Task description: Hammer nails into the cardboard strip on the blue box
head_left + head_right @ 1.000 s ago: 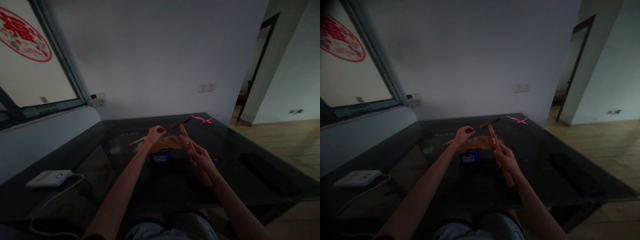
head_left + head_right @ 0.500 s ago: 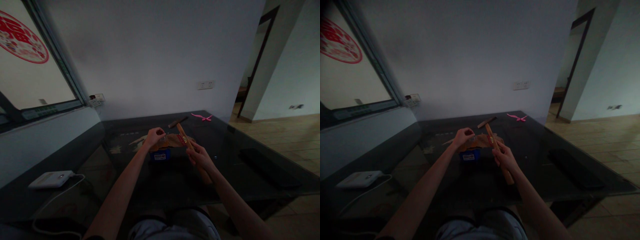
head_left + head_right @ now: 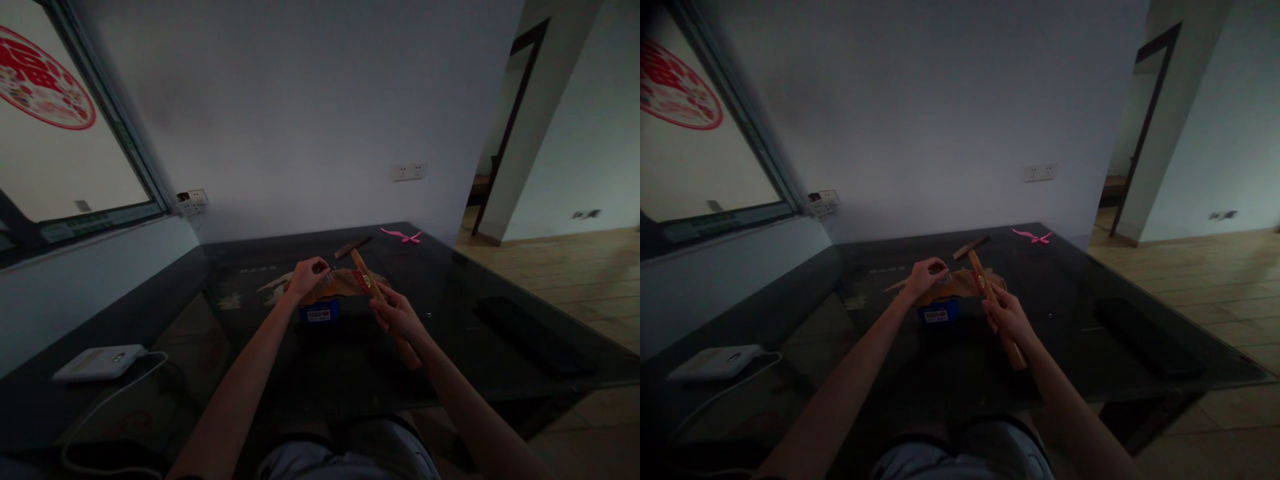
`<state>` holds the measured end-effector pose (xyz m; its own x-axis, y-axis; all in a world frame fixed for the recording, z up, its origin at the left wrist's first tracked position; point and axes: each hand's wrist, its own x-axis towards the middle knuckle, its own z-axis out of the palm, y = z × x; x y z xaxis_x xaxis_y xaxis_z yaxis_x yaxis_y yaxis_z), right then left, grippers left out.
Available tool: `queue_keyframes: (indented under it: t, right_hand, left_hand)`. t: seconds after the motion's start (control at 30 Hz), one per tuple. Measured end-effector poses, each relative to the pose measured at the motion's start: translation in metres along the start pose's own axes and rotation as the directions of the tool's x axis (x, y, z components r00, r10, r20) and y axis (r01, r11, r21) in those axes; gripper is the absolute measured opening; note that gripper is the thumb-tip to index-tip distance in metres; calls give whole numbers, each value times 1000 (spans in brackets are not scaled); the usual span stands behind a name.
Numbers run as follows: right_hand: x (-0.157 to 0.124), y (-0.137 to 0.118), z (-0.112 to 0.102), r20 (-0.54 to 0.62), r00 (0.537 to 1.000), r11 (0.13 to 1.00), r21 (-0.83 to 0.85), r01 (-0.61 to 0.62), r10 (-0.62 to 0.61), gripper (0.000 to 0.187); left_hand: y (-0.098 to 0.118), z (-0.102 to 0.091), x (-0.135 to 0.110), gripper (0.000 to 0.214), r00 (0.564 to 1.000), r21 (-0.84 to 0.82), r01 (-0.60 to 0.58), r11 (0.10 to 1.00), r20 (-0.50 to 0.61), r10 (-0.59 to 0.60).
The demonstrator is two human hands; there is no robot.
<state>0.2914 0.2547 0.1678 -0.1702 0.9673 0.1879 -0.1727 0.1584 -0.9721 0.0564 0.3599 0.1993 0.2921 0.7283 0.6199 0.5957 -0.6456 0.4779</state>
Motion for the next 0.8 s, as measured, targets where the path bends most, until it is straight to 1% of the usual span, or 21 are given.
queue_keyframes:
  t: [0.17, 0.53, 0.63, 0.8]
  right_hand:
    - [0, 1, -1, 17, 1000, 1000, -1, -4, 4, 68]
    - [0, -1, 1, 10, 1000, 1000, -5, -5, 5, 69]
    - [-1, -2, 1, -1, 1000, 1000, -14, -18, 18, 70]
    - [0, 2, 1, -8, 1000, 1000, -22, -14, 13, 67]
  left_hand:
    - [0, 1, 0, 12, 1000, -16, 23, 1000, 7, -23]
    - [-4, 3, 1, 14, 999, -29, -2, 1000, 36, 3]
    - [-4, 2, 1, 14, 999, -44, 11, 999, 50, -9]
    - [-7, 3, 2, 14, 996, -45, 53, 998, 70, -50]
